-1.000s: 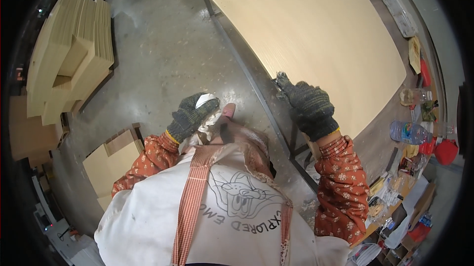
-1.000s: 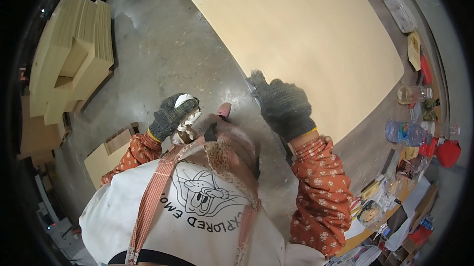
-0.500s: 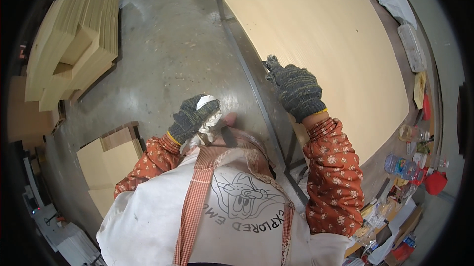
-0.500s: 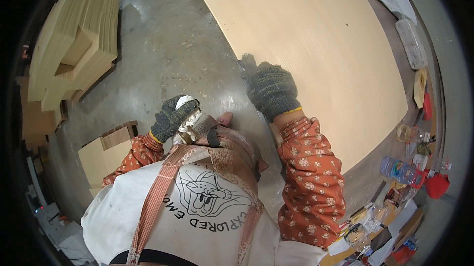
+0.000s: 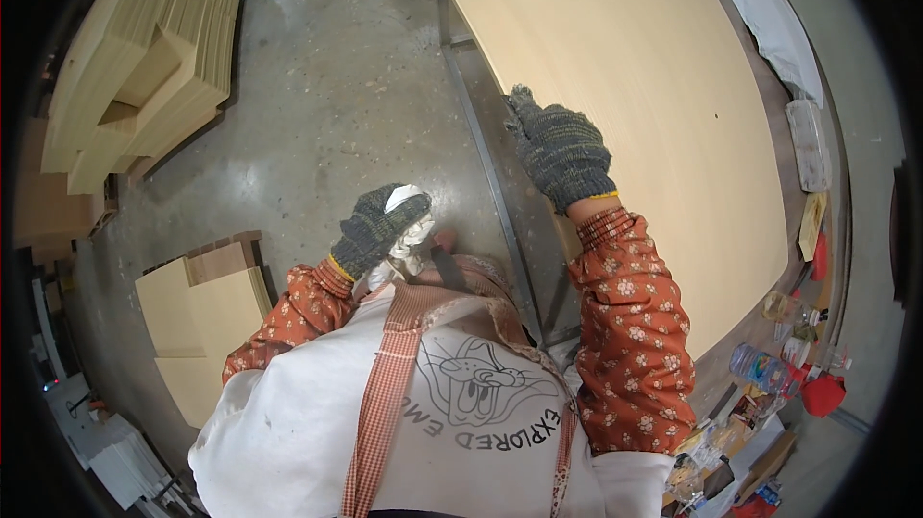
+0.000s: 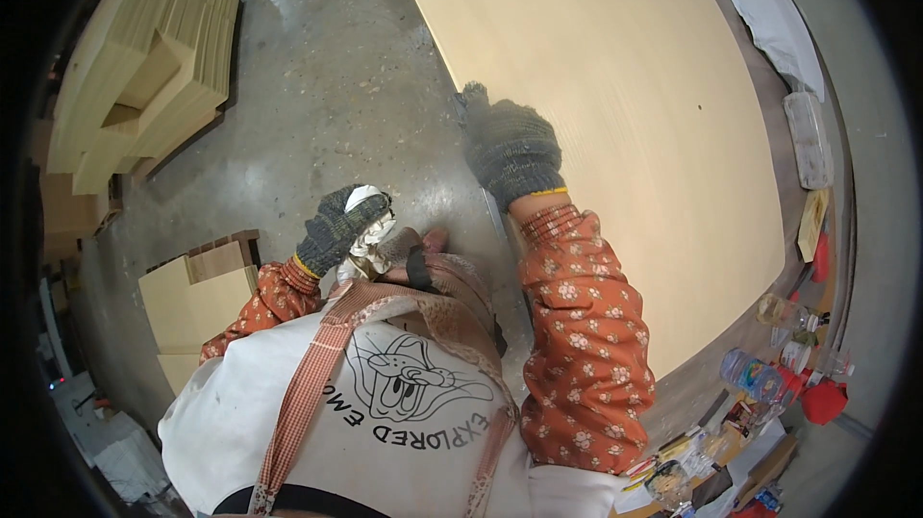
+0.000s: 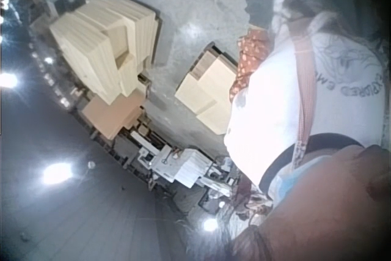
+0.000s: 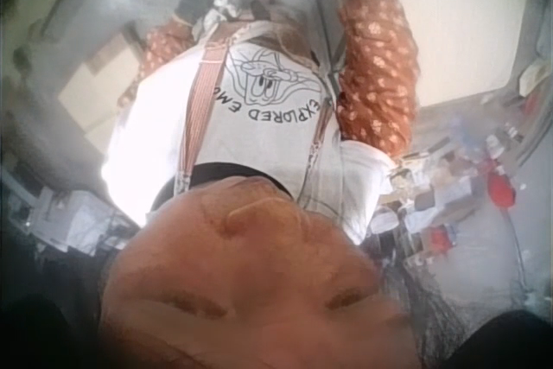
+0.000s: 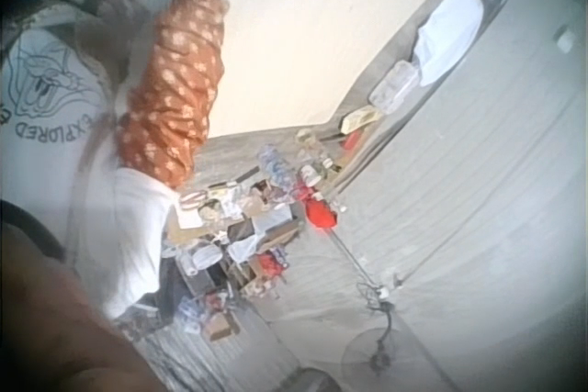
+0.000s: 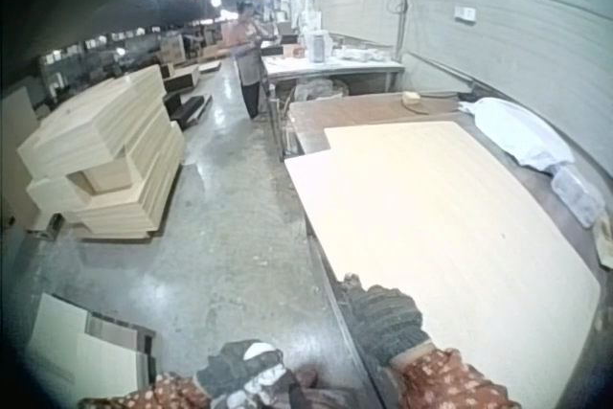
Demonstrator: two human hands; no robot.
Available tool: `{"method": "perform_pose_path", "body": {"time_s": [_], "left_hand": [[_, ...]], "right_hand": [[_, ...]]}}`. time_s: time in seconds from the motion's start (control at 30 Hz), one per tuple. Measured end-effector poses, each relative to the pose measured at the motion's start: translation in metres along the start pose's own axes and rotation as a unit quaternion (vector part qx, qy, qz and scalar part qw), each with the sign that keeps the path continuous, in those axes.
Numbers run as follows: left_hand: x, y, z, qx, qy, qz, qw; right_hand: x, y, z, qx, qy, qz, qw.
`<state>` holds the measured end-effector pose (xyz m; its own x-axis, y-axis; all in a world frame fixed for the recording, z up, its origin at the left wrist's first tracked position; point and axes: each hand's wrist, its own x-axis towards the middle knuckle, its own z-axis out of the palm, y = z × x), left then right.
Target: The person wipes a wooden board with a cloth, rubs the surface with a yellow block, and marks a line along one edge with a pen.
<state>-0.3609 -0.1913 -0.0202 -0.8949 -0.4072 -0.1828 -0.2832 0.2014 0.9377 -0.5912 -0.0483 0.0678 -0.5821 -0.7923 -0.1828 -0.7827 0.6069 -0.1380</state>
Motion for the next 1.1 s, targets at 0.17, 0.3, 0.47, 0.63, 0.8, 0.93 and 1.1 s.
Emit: {"method": "perform_pose_path", "body": {"time_s": [0.17, 0.3, 0.47, 0.63, 0.8, 0.93, 1.1], "left_hand": [[0.004, 0.000, -0.007, -0.043, 0.006, 0.006, 0.999], [0.009, -0.014, -0.015, -0.012, 0.027, 0.012, 0.999], [0.012, -0.050, -0.029, 0.211, 0.063, 0.210, 0.953], [0.016, -0.019, -0.029, -0.044, 0.044, -0.055, 0.997], [0.020, -0.024, -0.040, 0.054, 0.047, 0.024, 0.997], [0.028, -0.026, -0.043, -0.028, 0.031, -0.062, 0.997], [0.032, -0.040, -0.047, 0.026, 0.028, -0.007, 0.999]], "right_hand": [[0.008, -0.007, -0.001, -0.004, -0.024, 0.036, 0.999], [0.020, -0.006, -0.005, 0.008, 0.022, 0.026, 0.999], [0.023, -0.012, -0.006, -0.001, -0.018, 0.025, 1.000], [0.046, -0.003, -0.008, -0.007, 0.031, -0.006, 0.999], [0.044, -0.008, -0.012, -0.014, 0.010, -0.008, 1.000], [0.052, -0.006, -0.010, -0.018, 0.026, 0.000, 1.000], [0.063, -0.009, -0.022, -0.010, 0.001, 0.010, 1.000]]}}
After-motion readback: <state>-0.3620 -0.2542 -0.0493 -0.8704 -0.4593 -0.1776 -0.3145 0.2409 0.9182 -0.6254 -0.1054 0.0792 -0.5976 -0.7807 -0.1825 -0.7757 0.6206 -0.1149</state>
